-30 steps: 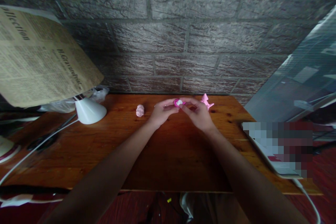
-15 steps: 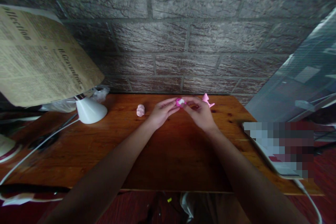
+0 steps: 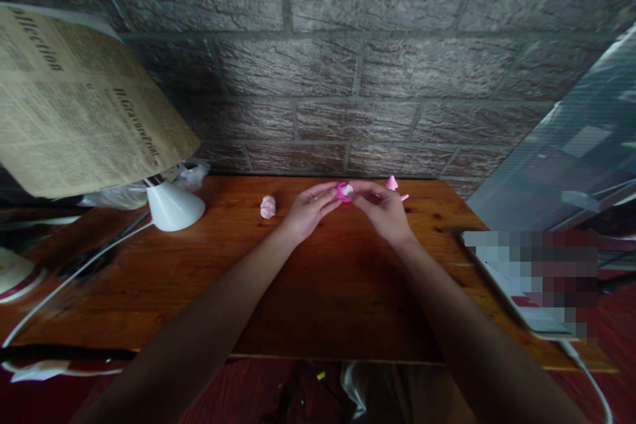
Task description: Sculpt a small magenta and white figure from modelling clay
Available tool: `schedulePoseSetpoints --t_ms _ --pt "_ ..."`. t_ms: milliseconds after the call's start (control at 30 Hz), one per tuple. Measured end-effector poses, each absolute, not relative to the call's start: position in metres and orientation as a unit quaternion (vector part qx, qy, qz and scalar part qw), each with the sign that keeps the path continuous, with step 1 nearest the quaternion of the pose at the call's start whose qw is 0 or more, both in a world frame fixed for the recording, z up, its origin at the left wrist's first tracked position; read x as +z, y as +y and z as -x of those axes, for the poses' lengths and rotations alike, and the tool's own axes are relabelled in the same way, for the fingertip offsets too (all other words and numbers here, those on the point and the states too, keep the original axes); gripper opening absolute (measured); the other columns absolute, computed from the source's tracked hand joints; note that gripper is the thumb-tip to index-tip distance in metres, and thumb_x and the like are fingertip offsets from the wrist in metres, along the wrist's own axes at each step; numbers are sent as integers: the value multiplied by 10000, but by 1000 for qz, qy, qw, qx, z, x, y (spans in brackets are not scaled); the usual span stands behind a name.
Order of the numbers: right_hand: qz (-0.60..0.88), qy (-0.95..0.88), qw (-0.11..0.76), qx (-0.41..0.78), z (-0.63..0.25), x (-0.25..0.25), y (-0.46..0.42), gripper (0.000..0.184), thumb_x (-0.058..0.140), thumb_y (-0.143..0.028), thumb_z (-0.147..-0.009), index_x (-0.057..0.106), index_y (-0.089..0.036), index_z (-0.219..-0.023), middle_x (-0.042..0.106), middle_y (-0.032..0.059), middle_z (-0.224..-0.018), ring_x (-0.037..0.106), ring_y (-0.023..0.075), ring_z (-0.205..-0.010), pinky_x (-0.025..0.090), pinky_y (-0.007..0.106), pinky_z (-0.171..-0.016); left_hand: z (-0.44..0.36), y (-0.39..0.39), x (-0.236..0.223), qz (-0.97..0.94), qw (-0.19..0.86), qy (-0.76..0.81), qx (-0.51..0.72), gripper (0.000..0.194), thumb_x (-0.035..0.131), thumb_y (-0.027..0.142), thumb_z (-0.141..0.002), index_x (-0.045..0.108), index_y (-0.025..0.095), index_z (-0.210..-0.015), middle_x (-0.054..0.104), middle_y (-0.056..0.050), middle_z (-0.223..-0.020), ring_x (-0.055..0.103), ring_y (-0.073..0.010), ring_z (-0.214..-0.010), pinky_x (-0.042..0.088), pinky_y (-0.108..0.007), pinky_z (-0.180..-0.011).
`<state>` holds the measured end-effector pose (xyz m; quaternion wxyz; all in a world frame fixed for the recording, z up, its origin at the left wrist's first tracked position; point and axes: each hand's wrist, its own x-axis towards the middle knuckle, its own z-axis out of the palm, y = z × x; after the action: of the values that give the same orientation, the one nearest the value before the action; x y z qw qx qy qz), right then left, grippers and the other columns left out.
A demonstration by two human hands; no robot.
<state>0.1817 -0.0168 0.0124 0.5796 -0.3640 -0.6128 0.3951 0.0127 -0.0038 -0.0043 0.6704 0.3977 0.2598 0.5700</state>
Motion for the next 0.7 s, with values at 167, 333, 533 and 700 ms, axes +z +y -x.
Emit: schedulePoseSetpoints --t_ms 167,333,533,700 --pt "407 -568 576 425 -183 16 -18 278 846 -404 -677 783 -224 -879 773 52 -908 670 188 -797 542 351 -761 -13 -4 -3 -389 674 260 572 220 871 201 -702 783 167 -901 787 -46 -956 730 -186 -965 475 -406 -1079" --pt "414 -550 566 454 -180 18 -21 273 871 -403 -624 773 -216 -799 746 30 -811 586 136 -673 471 291 -639 -13 -5 -3 -396 674 271 562 242 883 203 -685 779 166 -900 783 -43 -955 722 -166 -926 502 -369 -1029" --pt "400 -516 578 489 -177 20 -23 311 891 -373 -570 758 -220 -805 721 5 -745 561 123 -627 417 259 -569 -11 -5 -2 -386 680 274 560 255 884 210 -684 766 167 -907 779 -35 -947 714 -148 -901 508 -345 -998" --pt "387 -443 575 569 -179 17 -20 328 852 -385 -608 763 -244 -890 720 -16 -768 540 95 -593 415 240 -565 -12 -6 1 -390 690 270 547 268 893 254 -681 765 180 -905 780 -31 -934 717 -150 -882 518 -334 -964"
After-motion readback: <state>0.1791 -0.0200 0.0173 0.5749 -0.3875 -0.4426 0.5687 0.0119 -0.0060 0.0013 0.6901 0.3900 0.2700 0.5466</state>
